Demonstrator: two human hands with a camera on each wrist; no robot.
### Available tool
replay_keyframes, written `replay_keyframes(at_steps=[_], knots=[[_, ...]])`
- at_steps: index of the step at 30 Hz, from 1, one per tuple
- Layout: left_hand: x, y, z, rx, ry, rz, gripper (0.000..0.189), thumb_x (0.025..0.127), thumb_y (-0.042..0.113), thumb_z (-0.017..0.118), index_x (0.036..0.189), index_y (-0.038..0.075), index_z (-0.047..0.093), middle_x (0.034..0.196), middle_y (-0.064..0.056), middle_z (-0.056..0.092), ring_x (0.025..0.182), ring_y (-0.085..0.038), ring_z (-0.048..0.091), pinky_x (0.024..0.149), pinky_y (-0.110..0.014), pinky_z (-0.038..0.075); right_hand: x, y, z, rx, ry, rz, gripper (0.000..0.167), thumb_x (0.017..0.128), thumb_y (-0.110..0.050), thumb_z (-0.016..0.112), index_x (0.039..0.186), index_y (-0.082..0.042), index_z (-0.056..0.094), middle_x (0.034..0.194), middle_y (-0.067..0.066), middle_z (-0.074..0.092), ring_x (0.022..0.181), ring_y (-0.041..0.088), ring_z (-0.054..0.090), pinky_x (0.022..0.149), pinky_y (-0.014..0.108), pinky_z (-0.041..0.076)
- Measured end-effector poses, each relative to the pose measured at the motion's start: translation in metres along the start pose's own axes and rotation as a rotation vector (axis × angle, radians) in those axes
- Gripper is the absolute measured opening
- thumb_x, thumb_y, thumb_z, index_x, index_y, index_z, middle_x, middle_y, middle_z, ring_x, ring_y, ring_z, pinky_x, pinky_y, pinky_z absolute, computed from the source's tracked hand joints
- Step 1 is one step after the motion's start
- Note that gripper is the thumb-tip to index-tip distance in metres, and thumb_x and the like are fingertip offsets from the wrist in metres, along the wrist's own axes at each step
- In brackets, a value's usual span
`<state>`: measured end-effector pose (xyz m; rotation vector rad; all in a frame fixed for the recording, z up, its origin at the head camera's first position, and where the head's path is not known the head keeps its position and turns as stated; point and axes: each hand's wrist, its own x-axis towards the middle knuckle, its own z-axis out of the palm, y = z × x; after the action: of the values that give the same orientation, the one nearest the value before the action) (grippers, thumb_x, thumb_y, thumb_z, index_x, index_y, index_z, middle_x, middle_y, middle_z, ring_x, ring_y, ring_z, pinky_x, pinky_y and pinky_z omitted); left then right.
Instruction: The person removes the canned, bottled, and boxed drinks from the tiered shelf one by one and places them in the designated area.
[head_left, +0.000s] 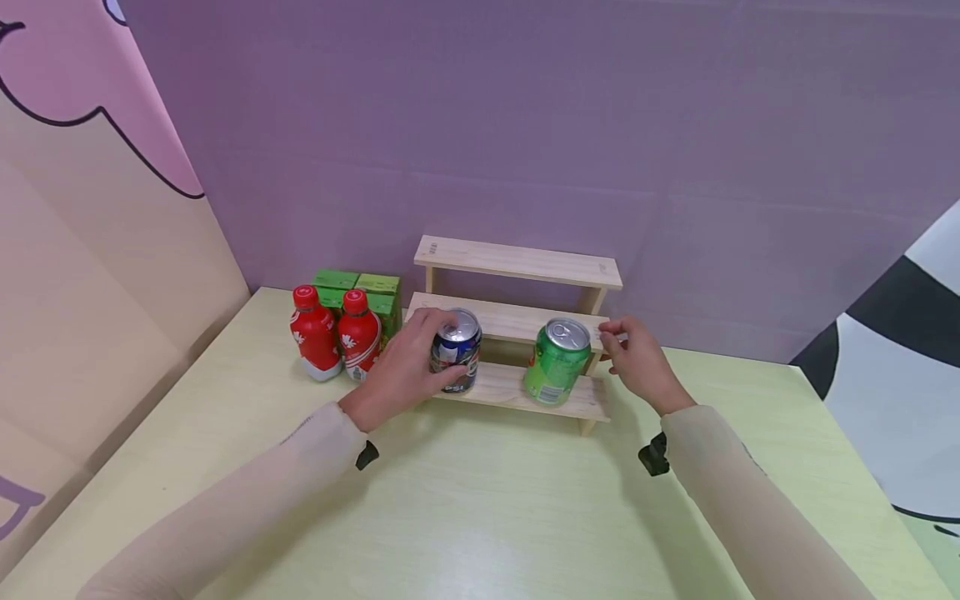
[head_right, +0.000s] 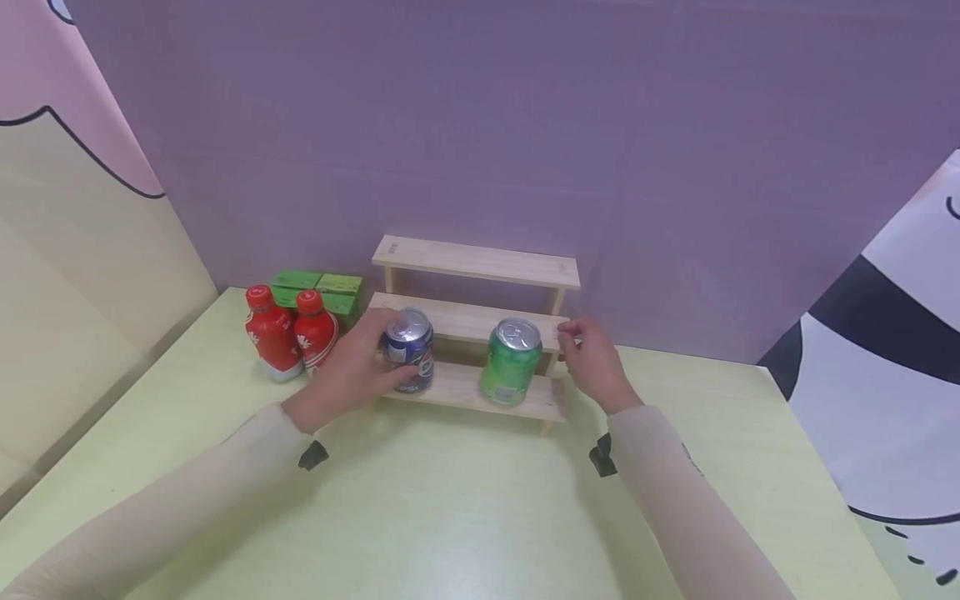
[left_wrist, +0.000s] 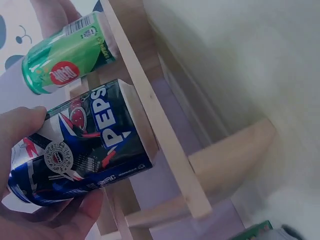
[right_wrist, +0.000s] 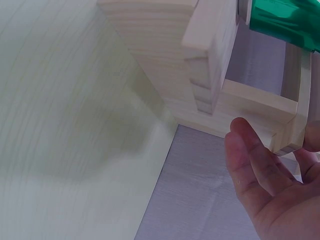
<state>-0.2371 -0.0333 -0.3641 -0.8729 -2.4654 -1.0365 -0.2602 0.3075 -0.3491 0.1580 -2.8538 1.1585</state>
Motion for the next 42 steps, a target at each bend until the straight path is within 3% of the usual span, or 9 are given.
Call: replay_keyframes(at_steps=[11, 20, 25, 33, 42], knots=[[-0.044, 0.0, -0.05, 0.047, 0.035, -0.071, 0.065, 0.072, 0.022, 0.083, 0.124, 0.01, 0.045, 0.12, -0.007, 0.047, 0.11, -0.021, 0.049, 0.073, -0.038, 0.055, 0.001, 0.004, 0.001, -0.005, 0.007, -0.018, 0.028, 0.102, -0.013, 0.039, 0.122, 0.006, 0.044, 0.117, 0.023, 0.049, 0.094, 0.036, 0.061, 0.072, 0.043, 0.053], [-0.081, -0.019, -0.08, 0.114, 0.026, -0.198, 0.064, 0.07, 0.015, 0.085, 0.12, 0.01, 0.044, 0.114, -0.013, 0.046, 0.102, -0.032, 0.055, 0.067, -0.041, 0.056, 0.001, 0.002, 0.002, -0.01, -0.001, -0.003, 0.029, 0.103, -0.013, 0.039, 0.124, 0.006, 0.042, 0.118, 0.023, 0.048, 0.097, 0.037, 0.061, 0.074, 0.043, 0.053], [-0.094, -0.031, -0.087, 0.131, 0.0, -0.295, 0.061, 0.071, 0.012, 0.083, 0.117, 0.01, 0.043, 0.112, -0.017, 0.045, 0.101, -0.037, 0.055, 0.066, -0.044, 0.056, 0.001, 0.001, 0.002, -0.008, 0.002, -0.013, 0.029, 0.102, -0.012, 0.039, 0.124, 0.007, 0.042, 0.118, 0.024, 0.048, 0.096, 0.038, 0.061, 0.072, 0.042, 0.053], [-0.105, -0.053, -0.09, 0.189, 0.011, -0.395, 0.058, 0.074, 0.013, 0.081, 0.117, 0.01, 0.043, 0.111, -0.022, 0.045, 0.097, -0.041, 0.055, 0.068, -0.05, 0.054, 0.001, 0.002, 0.004, -0.001, 0.001, -0.001, 0.028, 0.102, -0.012, 0.039, 0.123, 0.007, 0.042, 0.118, 0.024, 0.048, 0.095, 0.037, 0.061, 0.073, 0.042, 0.053], [-0.104, -0.064, -0.094, 0.203, 0.042, -0.406, 0.058, 0.074, 0.012, 0.08, 0.117, 0.008, 0.041, 0.109, -0.024, 0.044, 0.093, -0.044, 0.055, 0.066, -0.052, 0.054, 0.002, 0.003, 0.004, 0.009, 0.011, -0.015, 0.027, 0.102, -0.01, 0.039, 0.123, 0.007, 0.043, 0.117, 0.024, 0.048, 0.094, 0.036, 0.061, 0.072, 0.043, 0.053]])
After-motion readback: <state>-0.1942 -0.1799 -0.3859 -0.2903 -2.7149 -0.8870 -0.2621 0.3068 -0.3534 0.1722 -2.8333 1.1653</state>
